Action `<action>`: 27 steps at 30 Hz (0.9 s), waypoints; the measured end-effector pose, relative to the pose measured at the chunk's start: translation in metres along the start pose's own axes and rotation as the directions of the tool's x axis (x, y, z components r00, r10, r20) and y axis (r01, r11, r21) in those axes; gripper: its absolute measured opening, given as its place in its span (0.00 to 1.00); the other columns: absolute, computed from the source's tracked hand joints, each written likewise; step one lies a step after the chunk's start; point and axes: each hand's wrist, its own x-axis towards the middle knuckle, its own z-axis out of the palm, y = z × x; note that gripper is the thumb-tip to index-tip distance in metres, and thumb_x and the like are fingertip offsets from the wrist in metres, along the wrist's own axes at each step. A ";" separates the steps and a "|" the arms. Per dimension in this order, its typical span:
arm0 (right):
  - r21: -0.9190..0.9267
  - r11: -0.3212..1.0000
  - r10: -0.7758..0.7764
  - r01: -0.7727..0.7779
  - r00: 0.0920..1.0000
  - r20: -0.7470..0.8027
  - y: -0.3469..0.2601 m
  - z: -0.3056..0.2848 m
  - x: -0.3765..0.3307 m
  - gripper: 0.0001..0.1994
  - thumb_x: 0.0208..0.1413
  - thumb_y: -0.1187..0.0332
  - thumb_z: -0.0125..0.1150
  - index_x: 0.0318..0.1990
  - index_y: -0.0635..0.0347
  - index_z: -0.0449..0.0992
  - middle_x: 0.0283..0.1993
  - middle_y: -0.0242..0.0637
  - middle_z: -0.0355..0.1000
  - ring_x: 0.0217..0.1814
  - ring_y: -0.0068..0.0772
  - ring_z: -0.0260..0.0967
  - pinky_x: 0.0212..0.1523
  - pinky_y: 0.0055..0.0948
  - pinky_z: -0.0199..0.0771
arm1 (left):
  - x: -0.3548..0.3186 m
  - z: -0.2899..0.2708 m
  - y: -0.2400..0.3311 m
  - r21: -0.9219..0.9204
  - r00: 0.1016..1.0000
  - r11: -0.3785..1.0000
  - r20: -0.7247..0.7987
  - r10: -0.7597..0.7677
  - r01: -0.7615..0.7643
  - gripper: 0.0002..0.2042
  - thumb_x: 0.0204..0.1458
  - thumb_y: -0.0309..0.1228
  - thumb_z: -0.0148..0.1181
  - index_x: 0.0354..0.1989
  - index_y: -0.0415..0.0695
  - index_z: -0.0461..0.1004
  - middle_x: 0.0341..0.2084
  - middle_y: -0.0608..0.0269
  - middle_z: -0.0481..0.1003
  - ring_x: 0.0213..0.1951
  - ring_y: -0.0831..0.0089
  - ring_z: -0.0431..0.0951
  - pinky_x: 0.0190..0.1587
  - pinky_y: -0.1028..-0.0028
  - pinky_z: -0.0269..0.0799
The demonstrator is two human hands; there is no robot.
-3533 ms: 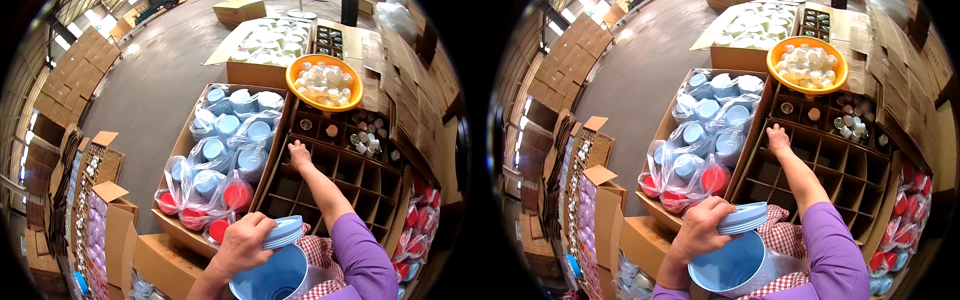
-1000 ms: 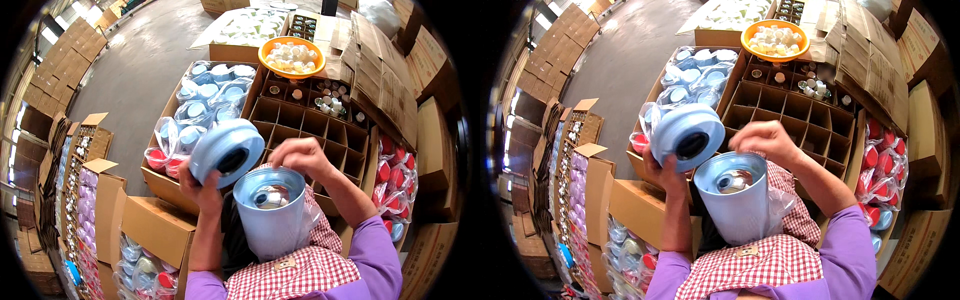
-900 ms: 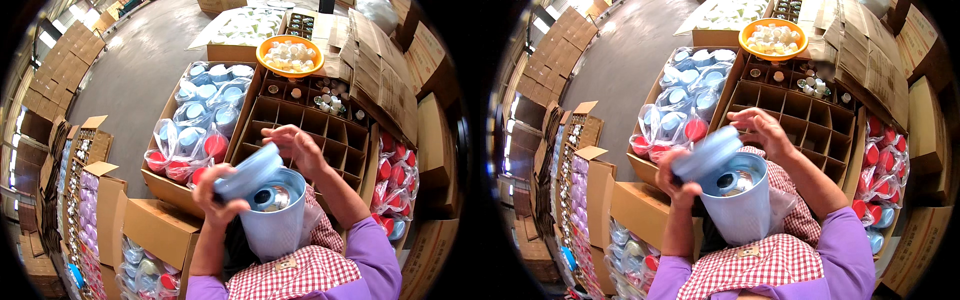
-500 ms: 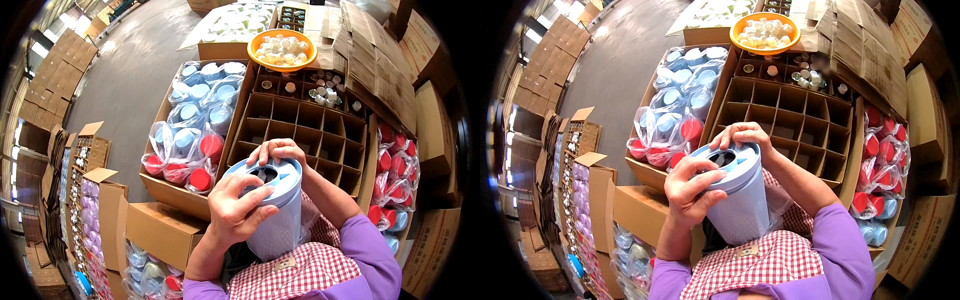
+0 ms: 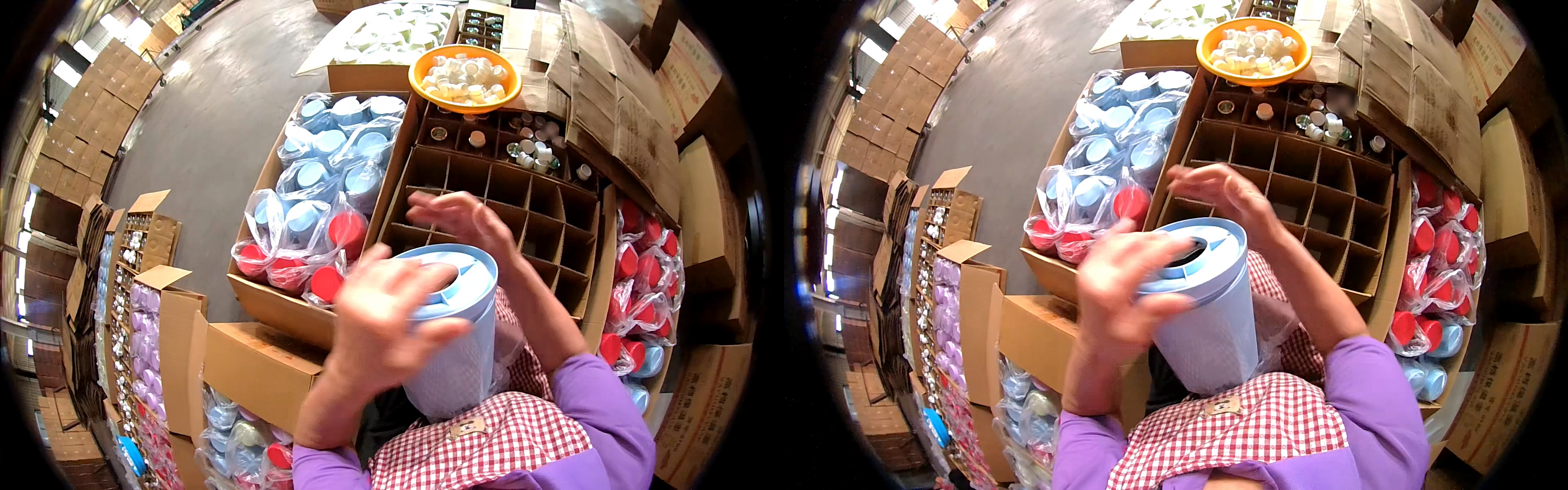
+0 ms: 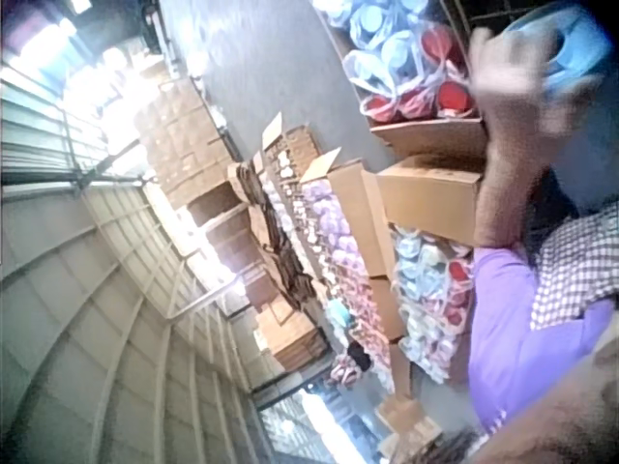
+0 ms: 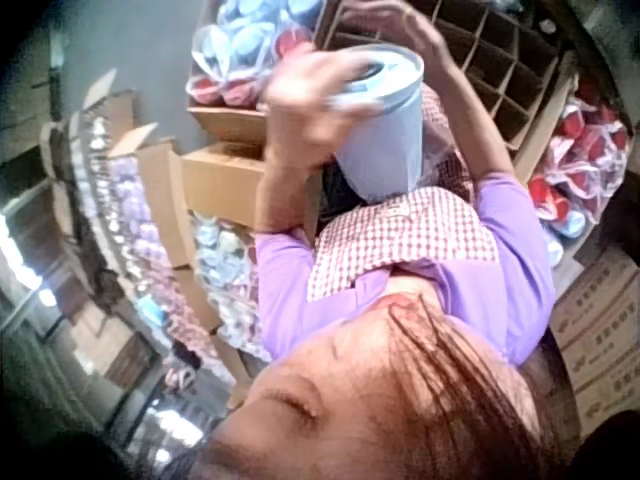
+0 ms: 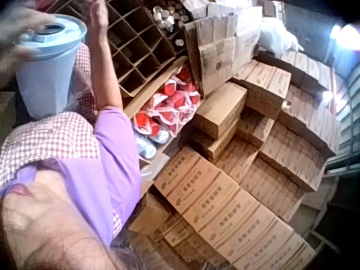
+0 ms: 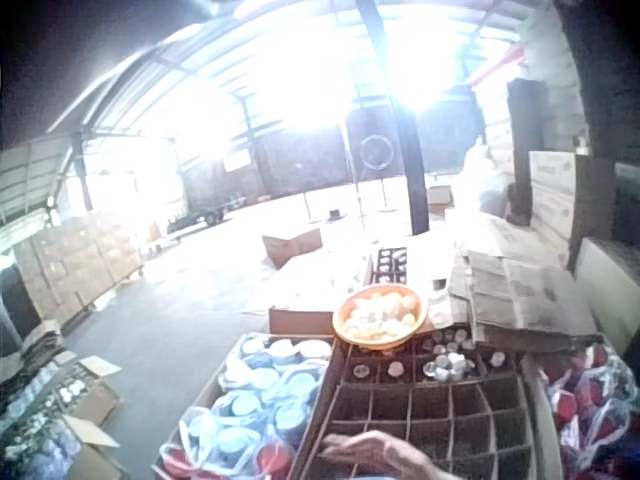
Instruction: The person assembles red and blue thermos flasks by inserting stainless steel inner liners and screwing on lids. They then place the assembled flasks into clear plastic bags and pack them into cardboard boxes. Finally, the person closes the cardboard box flaps.
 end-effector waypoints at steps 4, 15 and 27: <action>-0.159 0.987 0.038 -0.037 0.999 0.005 -0.009 0.015 -0.011 0.34 0.56 0.41 0.48 0.56 0.65 0.65 0.43 0.48 0.74 0.42 0.37 0.75 0.48 0.33 0.73 | -0.027 0.014 -0.031 -0.427 0.995 0.902 -0.096 0.029 -0.067 0.07 0.41 0.31 0.64 0.28 0.43 0.78 0.29 0.60 0.77 0.37 0.62 0.78 0.50 0.61 0.68; -0.458 0.888 -0.078 0.031 0.993 -0.084 -0.035 0.022 -0.029 0.37 0.56 0.38 0.45 0.54 0.68 0.67 0.34 0.42 0.74 0.35 0.33 0.76 0.39 0.27 0.77 | -0.035 0.005 -0.062 -0.503 0.999 0.864 -0.047 -0.009 -0.016 0.10 0.38 0.34 0.63 0.27 0.42 0.80 0.31 0.57 0.79 0.41 0.62 0.78 0.58 0.57 0.60; -0.380 0.924 -0.069 0.033 0.994 -0.080 -0.037 0.013 -0.018 0.40 0.54 0.35 0.45 0.56 0.68 0.64 0.39 0.44 0.74 0.38 0.34 0.75 0.45 0.33 0.76 | -0.021 -0.009 -0.062 -0.459 0.991 0.888 0.116 0.060 0.000 0.16 0.44 0.44 0.62 0.29 0.42 0.79 0.31 0.57 0.78 0.40 0.60 0.78 0.51 0.59 0.67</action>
